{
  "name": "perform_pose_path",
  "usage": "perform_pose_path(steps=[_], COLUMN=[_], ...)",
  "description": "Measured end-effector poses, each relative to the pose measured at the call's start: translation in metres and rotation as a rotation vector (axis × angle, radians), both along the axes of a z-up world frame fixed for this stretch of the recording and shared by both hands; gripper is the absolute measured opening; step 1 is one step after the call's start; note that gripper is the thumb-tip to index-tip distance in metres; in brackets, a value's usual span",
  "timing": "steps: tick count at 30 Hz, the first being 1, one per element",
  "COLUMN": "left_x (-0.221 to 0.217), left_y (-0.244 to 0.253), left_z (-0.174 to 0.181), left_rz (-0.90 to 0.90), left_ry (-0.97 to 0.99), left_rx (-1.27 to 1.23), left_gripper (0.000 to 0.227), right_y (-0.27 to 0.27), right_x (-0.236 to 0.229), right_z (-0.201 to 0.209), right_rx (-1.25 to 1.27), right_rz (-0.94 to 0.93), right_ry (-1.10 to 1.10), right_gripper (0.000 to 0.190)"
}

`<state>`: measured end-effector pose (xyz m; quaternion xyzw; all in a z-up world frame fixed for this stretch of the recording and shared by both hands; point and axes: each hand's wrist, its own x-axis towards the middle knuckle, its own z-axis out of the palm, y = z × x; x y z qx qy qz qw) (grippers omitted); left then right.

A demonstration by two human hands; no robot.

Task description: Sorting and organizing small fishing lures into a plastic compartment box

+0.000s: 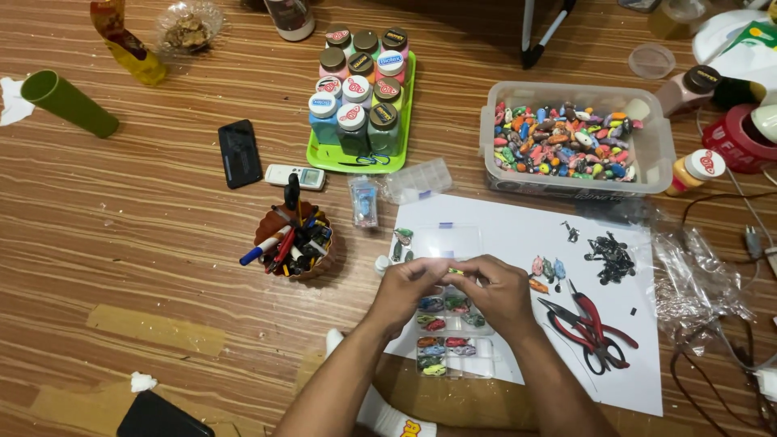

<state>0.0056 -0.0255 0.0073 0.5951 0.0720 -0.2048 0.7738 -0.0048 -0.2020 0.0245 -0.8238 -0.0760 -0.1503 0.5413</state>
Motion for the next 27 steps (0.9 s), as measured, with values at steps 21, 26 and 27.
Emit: perform_pose_path(steps=[21, 26, 27], left_x=[-0.005, -0.003, -0.002], left_y=[0.004, 0.003, 0.003], left_z=[0.031, 0.018, 0.015], left_rz=[0.028, 0.039, 0.043], left_ry=[-0.238, -0.193, -0.134], left_rx=[0.142, 0.146, 0.116], left_gripper=[0.025, 0.019, 0.017], right_y=[0.0, -0.002, -0.004], right_x=[-0.001, -0.002, -0.002], right_z=[0.004, -0.017, -0.022], right_rx=[-0.019, 0.002, -0.007], right_rz=[-0.061, -0.173, -0.178], right_ry=[0.237, 0.262, 0.244], right_gripper=[0.021, 0.028, 0.032])
